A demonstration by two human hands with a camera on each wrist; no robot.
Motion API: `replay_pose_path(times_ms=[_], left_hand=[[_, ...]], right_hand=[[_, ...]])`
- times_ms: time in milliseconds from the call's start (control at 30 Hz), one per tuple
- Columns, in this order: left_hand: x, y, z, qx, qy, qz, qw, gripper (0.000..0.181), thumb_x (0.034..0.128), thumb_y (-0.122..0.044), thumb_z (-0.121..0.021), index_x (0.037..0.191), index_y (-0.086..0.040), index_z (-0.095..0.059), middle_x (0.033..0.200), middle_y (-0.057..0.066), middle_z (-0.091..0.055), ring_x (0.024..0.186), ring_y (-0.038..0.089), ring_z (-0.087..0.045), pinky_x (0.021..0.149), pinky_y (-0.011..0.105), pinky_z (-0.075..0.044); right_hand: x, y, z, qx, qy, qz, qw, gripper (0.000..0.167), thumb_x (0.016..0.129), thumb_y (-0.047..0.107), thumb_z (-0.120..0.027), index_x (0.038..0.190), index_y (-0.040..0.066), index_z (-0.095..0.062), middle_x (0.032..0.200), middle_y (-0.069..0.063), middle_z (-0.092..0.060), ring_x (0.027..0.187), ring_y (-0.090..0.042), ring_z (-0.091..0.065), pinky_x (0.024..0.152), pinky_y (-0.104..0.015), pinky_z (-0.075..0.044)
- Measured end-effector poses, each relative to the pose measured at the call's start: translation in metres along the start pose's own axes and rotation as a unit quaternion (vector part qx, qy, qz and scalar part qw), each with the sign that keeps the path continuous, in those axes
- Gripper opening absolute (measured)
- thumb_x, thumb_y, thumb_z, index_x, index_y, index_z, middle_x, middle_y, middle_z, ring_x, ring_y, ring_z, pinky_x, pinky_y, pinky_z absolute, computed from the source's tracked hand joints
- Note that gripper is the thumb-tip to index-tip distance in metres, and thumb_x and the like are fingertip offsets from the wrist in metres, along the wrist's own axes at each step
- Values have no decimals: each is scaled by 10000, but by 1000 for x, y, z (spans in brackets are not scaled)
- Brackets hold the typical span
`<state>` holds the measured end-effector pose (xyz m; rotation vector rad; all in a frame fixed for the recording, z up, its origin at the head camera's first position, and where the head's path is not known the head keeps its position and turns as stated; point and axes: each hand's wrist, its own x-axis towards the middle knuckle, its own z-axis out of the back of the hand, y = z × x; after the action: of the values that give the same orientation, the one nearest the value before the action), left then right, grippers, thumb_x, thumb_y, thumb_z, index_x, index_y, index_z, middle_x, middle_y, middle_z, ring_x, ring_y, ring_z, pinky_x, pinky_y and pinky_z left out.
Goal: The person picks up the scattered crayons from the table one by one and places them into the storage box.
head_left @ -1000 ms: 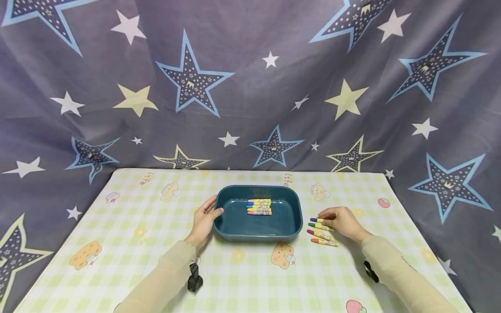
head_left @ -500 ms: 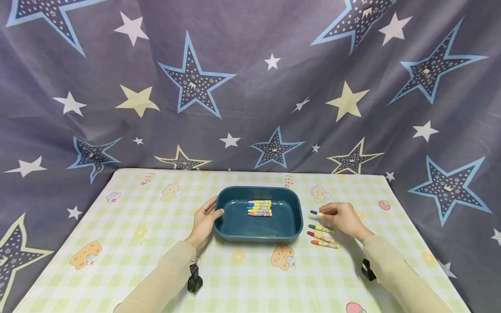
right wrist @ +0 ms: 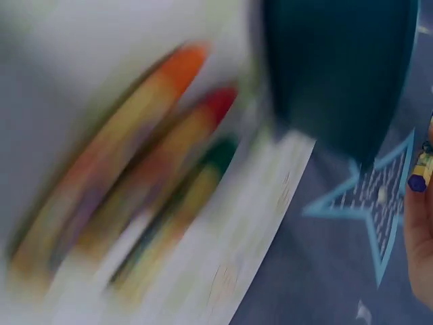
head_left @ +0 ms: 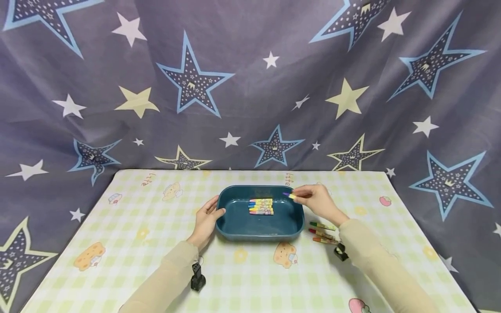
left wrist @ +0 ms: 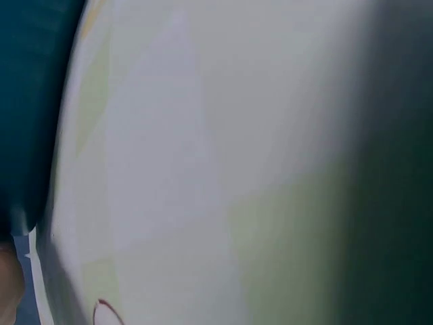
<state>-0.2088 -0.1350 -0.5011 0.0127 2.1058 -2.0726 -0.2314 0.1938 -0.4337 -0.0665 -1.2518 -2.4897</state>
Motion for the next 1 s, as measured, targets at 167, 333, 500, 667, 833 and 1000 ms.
replay_pose_path(times_ms=[167,333,500,667,833,1000], left_hand=[[1,-1,4,30,13,-17,10000,568,842,-47,-590,1379,-99,-411,1403,120,-416,1328,244,-350,1091,345,-341],[-1,-3,11,93,-71,57,9999,565,847,-67,-598,1379,-111,-414,1402,102,-420,1329,224,-351,1083,324,-354],[-3,-1,13,121,-75,43,9999,572,849,-57,-594,1386,-91,-400,1414,122,-402,1340,246,-334,1091,341,-342],[-3,2,10,153,-88,104,9998,559,851,-69,-601,1377,-111,-417,1401,109,-421,1334,230,-345,1085,330,-349],[-1,2,5,121,-4,93,9999,557,858,-73,-594,1382,-116,-411,1412,105,-407,1342,236,-330,1092,343,-342],[1,1,0,88,42,65,9999,555,858,-79,-596,1381,-121,-413,1418,96,-404,1345,229,-325,1098,338,-332]], right_hand=[[15,10,-38,68,480,225,9986,215,803,82,-686,1015,55,-705,915,-91,-710,818,-170,-669,697,-236,-561],[24,14,-67,-62,918,264,9954,191,790,79,-697,980,66,-714,908,-73,-711,825,-160,-668,712,-211,-553],[27,13,-82,149,965,150,9951,189,772,46,-705,960,62,-715,883,-84,-712,792,-163,-673,667,-202,-556],[29,7,-94,212,1194,-17,9926,193,764,47,-714,957,53,-712,877,-69,-714,783,-144,-673,655,-201,-553],[30,4,-97,-82,1241,-139,9921,196,743,42,-730,937,61,-715,854,-48,-716,782,-134,-672,671,-202,-550],[29,4,-92,-70,1157,-168,9931,202,741,23,-726,942,41,-714,846,-65,-717,789,-148,-679,679,-205,-556]])
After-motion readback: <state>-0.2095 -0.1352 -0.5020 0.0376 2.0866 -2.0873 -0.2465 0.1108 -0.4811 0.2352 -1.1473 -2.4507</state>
